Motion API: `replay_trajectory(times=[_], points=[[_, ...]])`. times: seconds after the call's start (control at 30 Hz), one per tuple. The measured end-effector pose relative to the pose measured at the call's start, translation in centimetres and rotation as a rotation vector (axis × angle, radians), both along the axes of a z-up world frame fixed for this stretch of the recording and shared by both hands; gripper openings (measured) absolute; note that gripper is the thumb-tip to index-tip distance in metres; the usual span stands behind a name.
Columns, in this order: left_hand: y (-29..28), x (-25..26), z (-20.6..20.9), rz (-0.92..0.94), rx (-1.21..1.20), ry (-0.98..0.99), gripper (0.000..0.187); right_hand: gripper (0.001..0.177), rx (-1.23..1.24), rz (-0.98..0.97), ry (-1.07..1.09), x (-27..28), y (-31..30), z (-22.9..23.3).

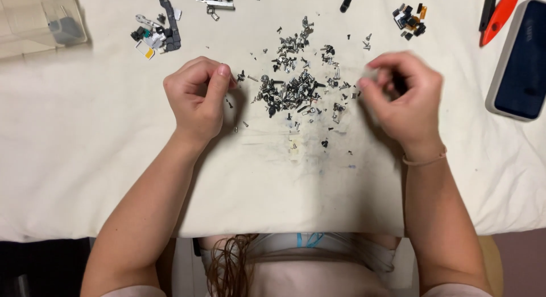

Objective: The person uses tweezers to pick up and sort small screws and fasteners on a white tablecloth. They occasionally use their fingers to move the pile or inspect individual pieces. The task involves organizing the hardware into smaller groups.

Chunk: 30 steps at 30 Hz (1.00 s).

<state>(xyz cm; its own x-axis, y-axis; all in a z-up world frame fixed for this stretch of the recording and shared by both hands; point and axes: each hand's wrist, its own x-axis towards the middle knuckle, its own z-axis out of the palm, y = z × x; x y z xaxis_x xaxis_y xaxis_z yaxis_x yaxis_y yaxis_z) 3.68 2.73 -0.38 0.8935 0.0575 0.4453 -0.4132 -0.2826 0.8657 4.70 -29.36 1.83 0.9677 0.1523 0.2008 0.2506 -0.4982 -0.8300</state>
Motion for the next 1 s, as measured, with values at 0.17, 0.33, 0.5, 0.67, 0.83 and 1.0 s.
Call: replay_trajectory(times=[0.17,0.33,0.5,0.67,0.83,1.0], points=[[-0.1,-0.1,-0.1,-0.004,0.017,-0.026,0.034,0.011,-0.315,0.379,-0.121,-1.3,3.2,-0.1],[-1.2,-0.8,1.4,-0.072,0.176,-0.13,0.028,0.006,-0.402,0.396,-0.206,-1.5,4.2,-0.5],[-3.2,-2.3,1.8,-0.322,0.269,-0.132,0.018,0.007,-0.078,0.319,-0.037,-3.1,5.1,1.8],[-4.0,-3.5,2.1,-0.326,0.178,-0.096,0.009,0.006,0.003,0.324,0.068,-4.1,5.3,2.1],[-4.6,-4.1,2.1,-0.268,0.035,0.055,0.005,0.01,0.125,0.288,0.276,-4.5,5.0,2.5],[-5.1,-4.5,2.0,-0.253,-0.024,0.148,0.006,0.006,0.155,0.21,0.402,-4.7,4.9,2.3]])
